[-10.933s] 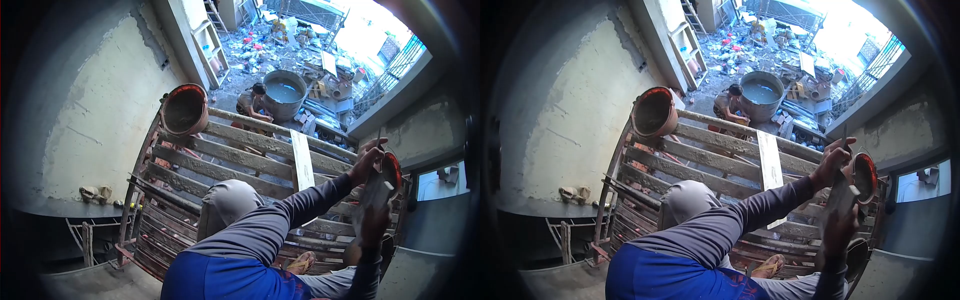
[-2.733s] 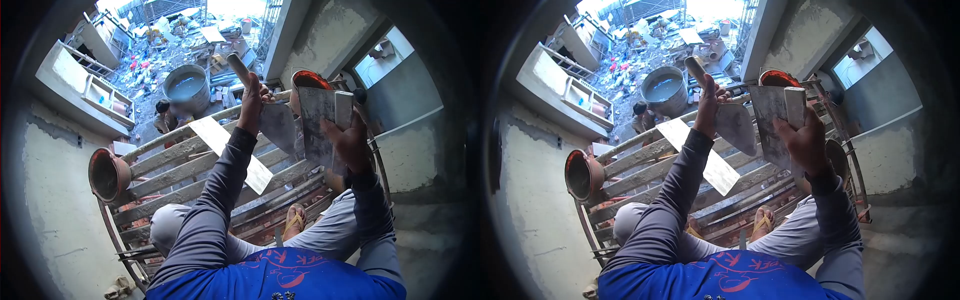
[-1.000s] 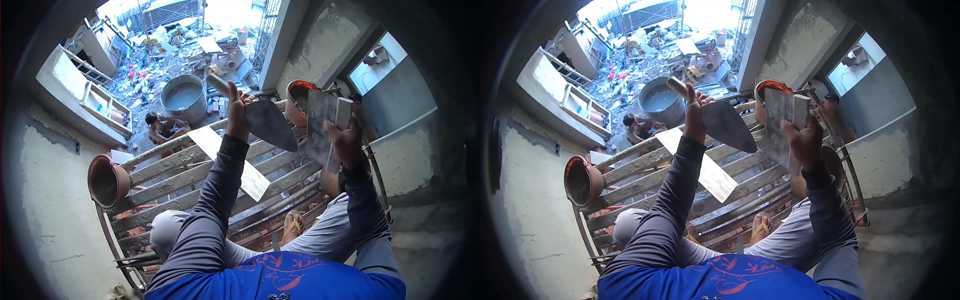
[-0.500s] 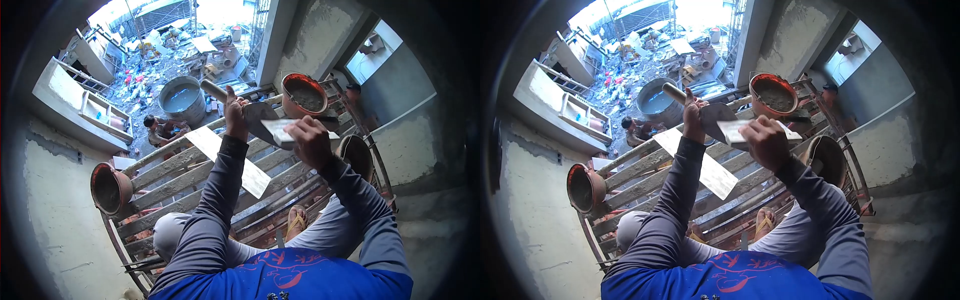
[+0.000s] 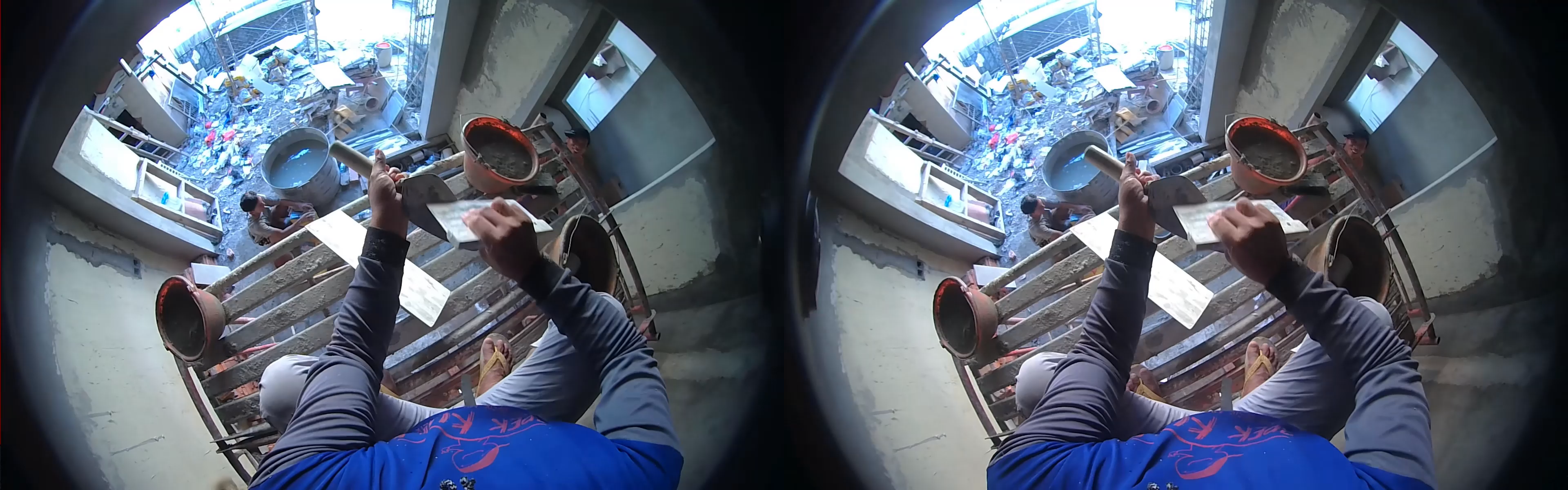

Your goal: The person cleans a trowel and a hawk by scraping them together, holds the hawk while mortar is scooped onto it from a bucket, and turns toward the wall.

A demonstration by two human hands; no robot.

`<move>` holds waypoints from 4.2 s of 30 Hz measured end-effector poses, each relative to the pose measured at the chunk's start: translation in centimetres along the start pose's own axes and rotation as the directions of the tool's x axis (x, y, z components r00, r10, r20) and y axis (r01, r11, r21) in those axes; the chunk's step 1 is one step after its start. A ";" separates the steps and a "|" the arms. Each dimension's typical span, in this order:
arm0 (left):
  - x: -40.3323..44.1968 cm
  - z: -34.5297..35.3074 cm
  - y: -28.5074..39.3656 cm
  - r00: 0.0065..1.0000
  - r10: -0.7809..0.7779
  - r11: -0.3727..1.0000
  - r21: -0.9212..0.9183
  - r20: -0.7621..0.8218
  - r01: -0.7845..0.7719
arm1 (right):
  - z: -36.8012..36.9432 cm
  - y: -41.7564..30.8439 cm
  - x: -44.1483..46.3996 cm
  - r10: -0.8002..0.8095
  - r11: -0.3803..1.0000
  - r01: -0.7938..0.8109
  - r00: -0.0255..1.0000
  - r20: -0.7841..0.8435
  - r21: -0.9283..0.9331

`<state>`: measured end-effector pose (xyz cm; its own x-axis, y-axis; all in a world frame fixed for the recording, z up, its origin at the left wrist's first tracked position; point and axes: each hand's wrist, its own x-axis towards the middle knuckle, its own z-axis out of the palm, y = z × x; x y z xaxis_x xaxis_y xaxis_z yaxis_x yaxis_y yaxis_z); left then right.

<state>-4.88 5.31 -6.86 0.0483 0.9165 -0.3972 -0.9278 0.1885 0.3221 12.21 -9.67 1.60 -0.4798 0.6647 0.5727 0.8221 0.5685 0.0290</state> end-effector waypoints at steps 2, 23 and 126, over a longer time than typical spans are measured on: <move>0.4 -0.4 -0.5 0.994 -0.110 0.994 -0.001 0.022 0.110 | 0.3 0.7 0.7 0.041 0.999 -0.041 0.999 0.012 -0.028; -1.6 2.2 1.8 0.956 0.051 0.996 0.052 0.289 -0.069 | -3.0 4.6 -0.4 0.536 0.811 -0.561 0.826 0.173 0.166; -5.9 3.7 -1.2 0.847 -0.046 0.819 0.505 0.529 -0.271 | -6.2 4.7 1.4 0.754 -0.174 -0.606 0.426 0.501 0.776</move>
<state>-2.68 1.01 -1.70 0.2795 0.9545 0.1038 -0.5864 0.0841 0.8057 17.29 -9.05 7.66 0.2618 0.9542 -0.1448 -0.0902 -0.1251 -0.9880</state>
